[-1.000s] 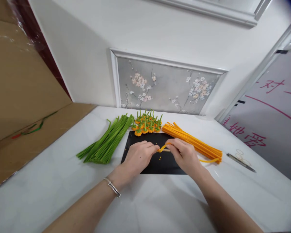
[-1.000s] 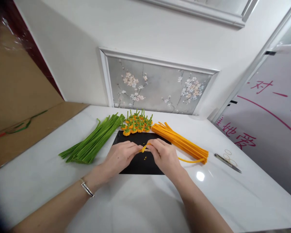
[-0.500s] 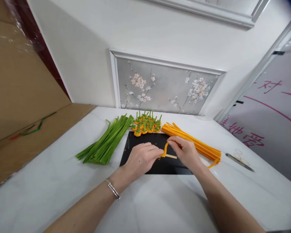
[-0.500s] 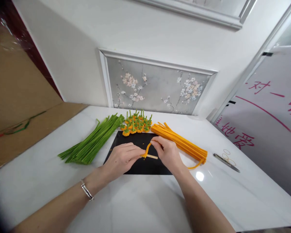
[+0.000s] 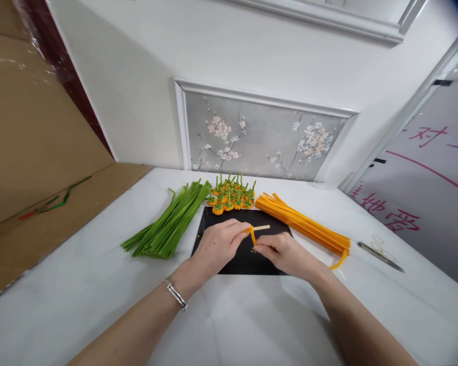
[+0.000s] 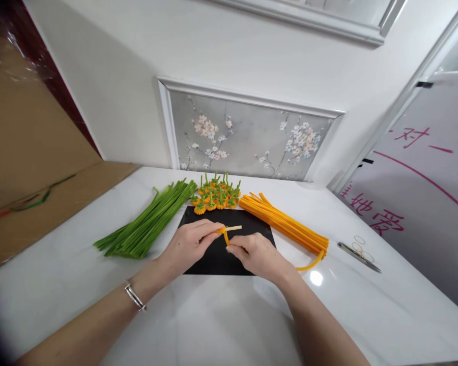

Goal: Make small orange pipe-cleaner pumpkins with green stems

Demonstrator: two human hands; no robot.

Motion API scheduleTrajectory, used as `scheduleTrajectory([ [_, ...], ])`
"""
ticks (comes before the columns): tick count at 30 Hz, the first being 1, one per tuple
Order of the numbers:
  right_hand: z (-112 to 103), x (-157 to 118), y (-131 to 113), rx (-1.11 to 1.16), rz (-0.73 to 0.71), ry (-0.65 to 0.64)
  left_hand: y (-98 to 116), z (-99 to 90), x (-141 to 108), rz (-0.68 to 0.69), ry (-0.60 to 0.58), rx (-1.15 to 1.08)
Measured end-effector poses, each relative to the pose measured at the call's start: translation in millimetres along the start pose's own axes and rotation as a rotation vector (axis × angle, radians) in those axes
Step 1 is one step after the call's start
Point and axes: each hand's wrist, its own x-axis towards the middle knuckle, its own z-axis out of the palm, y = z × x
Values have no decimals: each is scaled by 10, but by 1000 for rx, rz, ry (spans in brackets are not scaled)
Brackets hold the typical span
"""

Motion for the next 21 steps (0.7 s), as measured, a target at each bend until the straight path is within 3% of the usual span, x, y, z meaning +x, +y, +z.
scheduleTrajectory([
  [7, -27, -4, 20, 21, -34, 28, 20, -8, 19, -75, -44, -135],
  [15, -99, -49, -78, -20, -133, -67, 32, -37, 4, -139, -68, 105],
  [21, -149, -32, -129, -68, -196, 72, 9, 0, -20, -57, -102, 190],
])
